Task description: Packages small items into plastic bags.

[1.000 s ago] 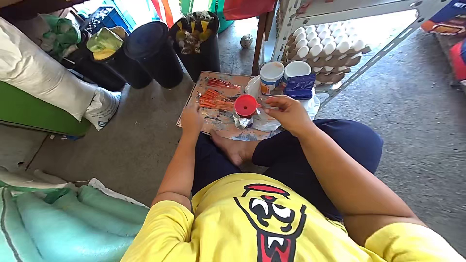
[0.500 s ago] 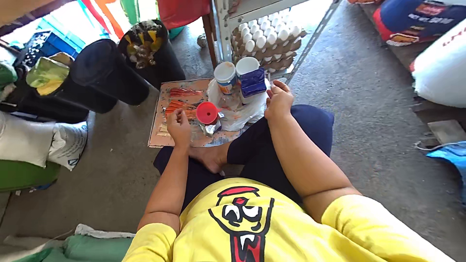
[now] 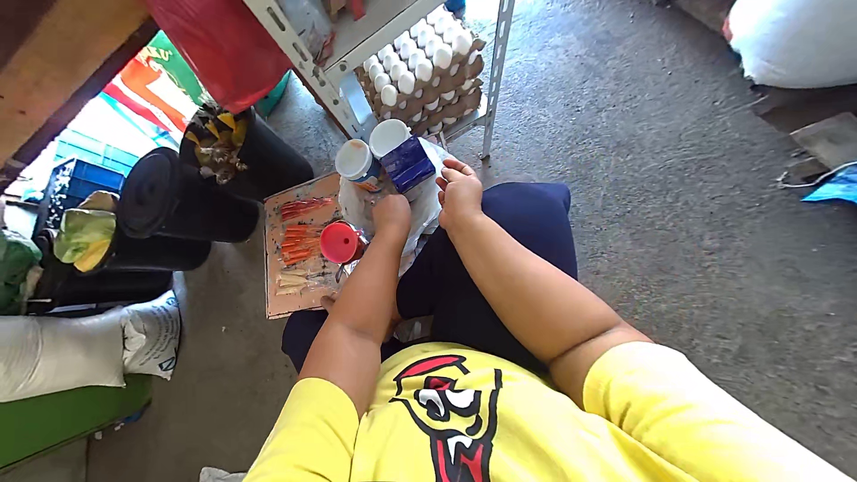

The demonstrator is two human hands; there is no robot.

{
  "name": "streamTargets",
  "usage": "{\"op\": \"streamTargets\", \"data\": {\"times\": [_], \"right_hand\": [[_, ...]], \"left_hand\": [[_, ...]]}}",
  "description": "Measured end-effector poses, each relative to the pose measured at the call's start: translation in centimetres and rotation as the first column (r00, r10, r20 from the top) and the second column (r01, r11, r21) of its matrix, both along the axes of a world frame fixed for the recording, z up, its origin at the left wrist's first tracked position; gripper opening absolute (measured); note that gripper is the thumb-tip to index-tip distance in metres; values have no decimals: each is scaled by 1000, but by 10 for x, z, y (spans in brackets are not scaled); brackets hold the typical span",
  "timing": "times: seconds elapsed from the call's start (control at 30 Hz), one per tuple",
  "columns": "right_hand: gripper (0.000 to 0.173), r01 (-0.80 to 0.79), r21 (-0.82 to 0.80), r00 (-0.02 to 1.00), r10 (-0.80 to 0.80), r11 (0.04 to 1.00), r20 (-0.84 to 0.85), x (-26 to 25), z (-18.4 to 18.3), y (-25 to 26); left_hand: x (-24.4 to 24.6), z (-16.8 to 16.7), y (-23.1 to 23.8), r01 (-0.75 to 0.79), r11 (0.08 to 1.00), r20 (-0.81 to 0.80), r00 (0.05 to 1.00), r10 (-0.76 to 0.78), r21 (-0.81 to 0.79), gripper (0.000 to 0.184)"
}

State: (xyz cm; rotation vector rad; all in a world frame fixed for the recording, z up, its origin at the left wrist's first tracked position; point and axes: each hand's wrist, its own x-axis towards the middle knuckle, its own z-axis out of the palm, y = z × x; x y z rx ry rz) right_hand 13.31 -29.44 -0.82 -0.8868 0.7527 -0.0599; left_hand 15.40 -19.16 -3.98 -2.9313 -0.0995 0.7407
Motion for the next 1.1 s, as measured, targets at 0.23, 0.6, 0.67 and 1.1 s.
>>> {"op": "streamTargets", "data": {"times": [0.23,0.6,0.67,1.1], "right_hand": [[26,-30,42,999,31,999,-27,5,-1,-1],[25,-78,49,996,80,996,-37,4,-1,-4],[24,-178,26,984,179,984,-26,4,-2,-3],[26,-599,-263,696,654,756,296,-5,-5,15]], "left_hand": [[18,2,5,-45,999,-15,999,45,-16,22],[51,53,55,-85,970,45,994,98,-227,25],[47,64,66,-110,922,110,981,161,-370,22],[-20,100,73,13,693,139,982,126,-721,13]]}}
